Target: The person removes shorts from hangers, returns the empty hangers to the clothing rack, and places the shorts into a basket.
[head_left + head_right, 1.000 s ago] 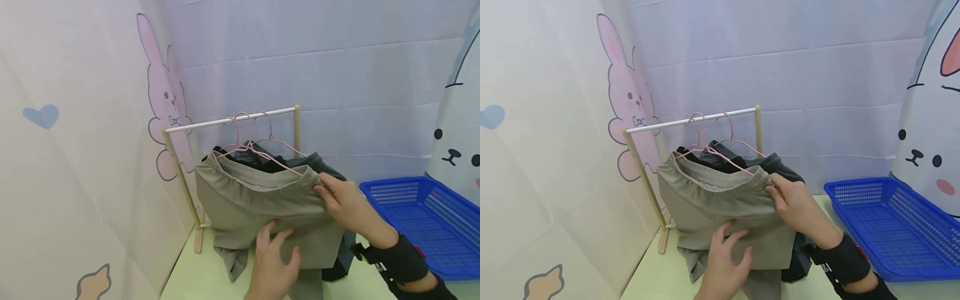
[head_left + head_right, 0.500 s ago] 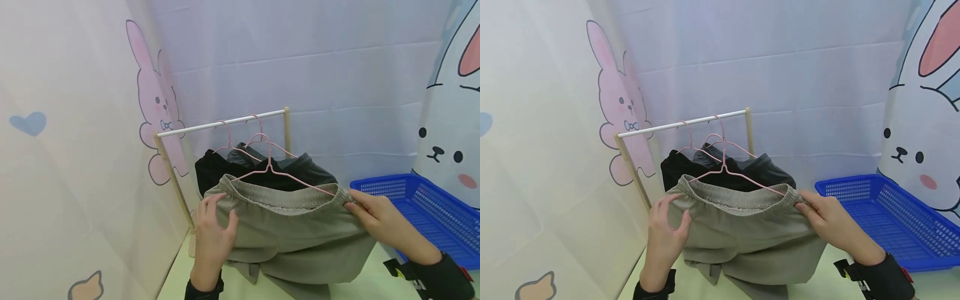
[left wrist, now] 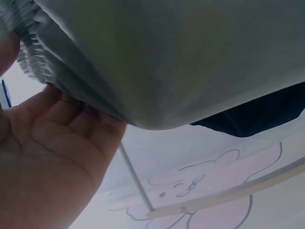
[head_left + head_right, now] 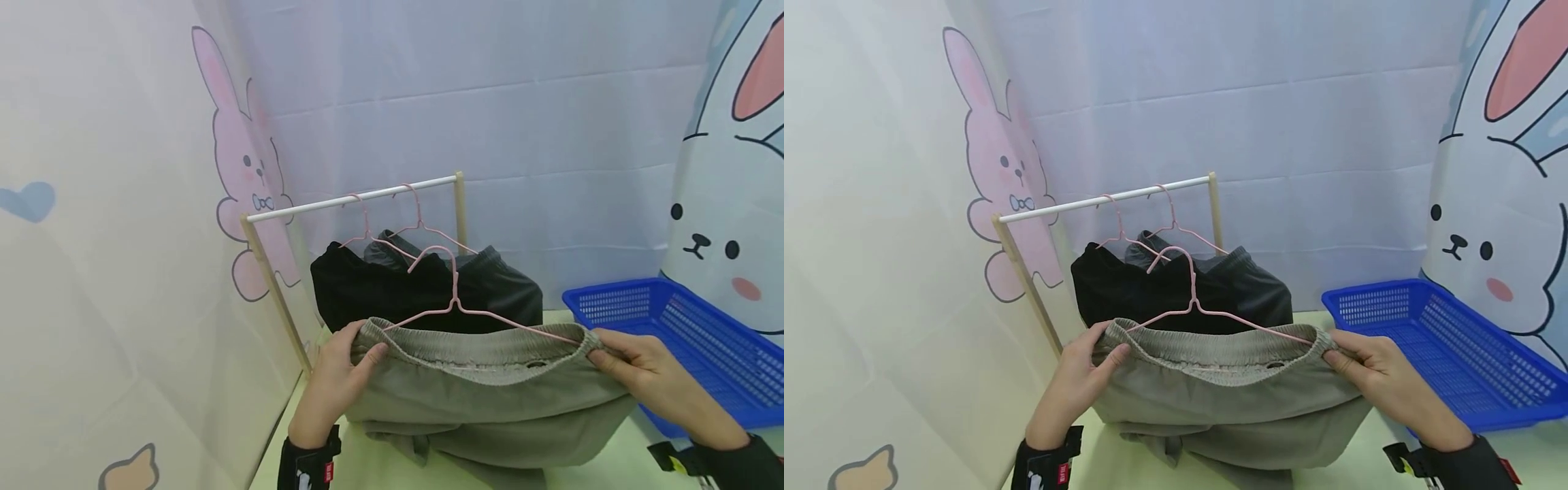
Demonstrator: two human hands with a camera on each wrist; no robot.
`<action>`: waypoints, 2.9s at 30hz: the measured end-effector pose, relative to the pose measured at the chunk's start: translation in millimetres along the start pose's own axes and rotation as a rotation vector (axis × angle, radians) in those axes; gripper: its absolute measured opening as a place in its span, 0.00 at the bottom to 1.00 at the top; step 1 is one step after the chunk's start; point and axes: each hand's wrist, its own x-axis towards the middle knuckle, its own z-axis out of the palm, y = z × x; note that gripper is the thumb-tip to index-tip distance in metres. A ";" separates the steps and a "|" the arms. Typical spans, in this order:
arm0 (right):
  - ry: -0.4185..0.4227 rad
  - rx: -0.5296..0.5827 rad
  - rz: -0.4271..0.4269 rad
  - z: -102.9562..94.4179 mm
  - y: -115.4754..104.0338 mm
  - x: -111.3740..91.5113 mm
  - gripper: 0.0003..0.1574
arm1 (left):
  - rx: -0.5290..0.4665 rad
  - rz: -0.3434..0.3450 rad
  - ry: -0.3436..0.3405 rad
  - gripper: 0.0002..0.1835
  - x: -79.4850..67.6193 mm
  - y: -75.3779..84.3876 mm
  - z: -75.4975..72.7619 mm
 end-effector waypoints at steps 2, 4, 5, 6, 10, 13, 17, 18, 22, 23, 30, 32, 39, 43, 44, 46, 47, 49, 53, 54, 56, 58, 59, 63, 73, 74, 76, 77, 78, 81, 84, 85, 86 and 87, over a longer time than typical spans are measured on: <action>0.020 0.002 0.012 1.7 3.2 -0.9 0.20 | -0.030 0.008 0.002 0.19 2.8 -3.8 2.5; 0.040 -0.005 0.022 3.9 7.9 -0.6 0.20 | -0.047 0.024 0.018 0.13 5.8 -7.4 6.2; 0.050 -0.010 0.031 5.0 10.8 -0.3 0.20 | -0.048 0.034 0.029 0.11 7.4 -9.1 8.7; 0.058 -0.019 0.041 6.0 13.8 0.1 0.20 | -0.049 0.044 0.041 0.09 8.9 -10.7 11.4; 0.074 -0.089 0.091 8.2 26.3 0.0 0.10 | -0.052 0.037 0.068 0.08 11.0 -16.2 23.2; 0.078 -0.153 0.133 9.3 31.1 -1.1 0.14 | -0.065 0.005 0.074 0.08 9.2 -18.2 28.8; 0.089 -0.194 0.168 11.0 30.1 -1.2 0.15 | -0.071 -0.016 0.084 0.07 6.9 -17.1 29.5; 0.091 -0.194 0.172 11.1 29.7 -1.3 0.15 | -0.071 -0.016 0.085 0.07 6.6 -16.5 29.1; 0.117 -0.182 0.181 12.1 28.7 -2.1 0.16 | -0.071 -0.011 0.078 0.07 6.5 -13.6 26.9; 0.126 -0.180 0.178 12.5 28.8 -2.1 0.17 | -0.066 -0.009 0.076 0.07 6.6 -13.1 26.0; 0.196 -0.155 0.118 14.5 32.5 -0.7 0.18 | -0.023 0.044 0.091 0.08 10.1 -8.6 24.2; 0.207 -0.149 0.115 15.1 32.6 -0.9 0.18 | -0.016 0.063 0.092 0.07 11.8 -5.9 24.3; 0.218 -0.147 0.100 15.2 31.2 -0.8 0.17 | -0.029 0.093 0.069 0.08 19.4 8.0 26.8; 0.222 -0.162 0.072 16.5 29.7 1.3 0.16 | -0.032 0.108 0.043 0.08 24.6 17.0 32.2; 0.223 -0.169 0.063 17.1 29.3 2.2 0.16 | -0.031 0.119 0.038 0.07 26.2 19.5 34.3; 0.224 -0.180 0.046 18.7 27.8 4.3 0.16 | -0.035 0.142 0.027 0.07 29.0 25.4 38.8; 0.223 -0.186 0.037 20.0 27.1 5.4 0.16 | -0.038 0.152 0.020 0.06 30.1 28.8 40.9; 0.216 -0.195 0.021 22.7 24.7 7.5 0.16 | -0.054 0.172 0.005 0.06 32.0 36.4 45.2; 0.202 -0.189 -0.008 28.8 20.1 10.8 0.15 | -0.068 0.201 -0.023 0.08 34.9 48.5 53.7; 0.199 -0.190 -0.012 30.1 19.3 11.3 0.15 | -0.072 0.205 -0.027 0.08 35.4 50.4 55.6; 0.198 -0.192 -0.015 31.9 18.5 11.4 0.13 | -0.077 0.201 -0.030 0.08 35.6 53.0 58.6; 0.196 -0.201 -0.014 32.9 18.0 11.0 0.12 | -0.086 0.196 -0.028 0.08 35.3 54.7 60.3; 0.195 -0.207 -0.013 33.3 18.0 10.7 0.12 | -0.087 0.195 -0.025 0.08 35.1 55.2 60.9; 0.197 -0.216 -0.008 34.0 18.9 9.8 0.12 | -0.083 0.193 -0.017 0.08 34.2 55.3 62.2; 0.170 -0.191 0.016 26.4 25.1 5.1 0.18 | -0.092 0.221 -0.001 0.09 36.3 55.7 63.6; 0.169 -0.194 0.027 24.6 26.0 3.7 0.18 | -0.095 0.223 -0.001 0.09 36.3 55.6 63.8; 0.171 -0.211 0.053 20.6 26.8 0.8 0.17 | -0.104 0.227 0.004 0.09 36.1 55.5 63.5; 0.167 -0.216 0.065 18.4 27.4 -1.0 0.17 | -0.106 0.229 0.010 0.09 36.0 55.2 63.3; 0.163 -0.223 0.079 16.1 27.9 -3.1 0.16 | -0.107 0.231 0.016 0.09 35.8 55.0 63.0; 0.148 -0.229 0.114 9.8 30.7 -10.0 0.16 | -0.109 0.227 0.022 0.09 35.1 54.4 61.1; 0.141 -0.224 0.139 4.1 36.1 -16.5 0.15 | -0.111 0.219 0.016 0.09 34.9 53.1 59.9; 0.145 -0.231 0.147 2.8 38.4 -18.4 0.15 | -0.112 0.216 0.012 0.09 35.0 52.8 59.5; 0.148 -0.234 0.154 1.5 40.6 -20.2 0.15 | -0.113 0.215 0.010 0.09 35.1 52.4 59.4; 0.149 -0.245 0.166 0.4 42.4 -22.2 0.15 | -0.112 0.216 0.010 0.09 35.1 52.1 59.4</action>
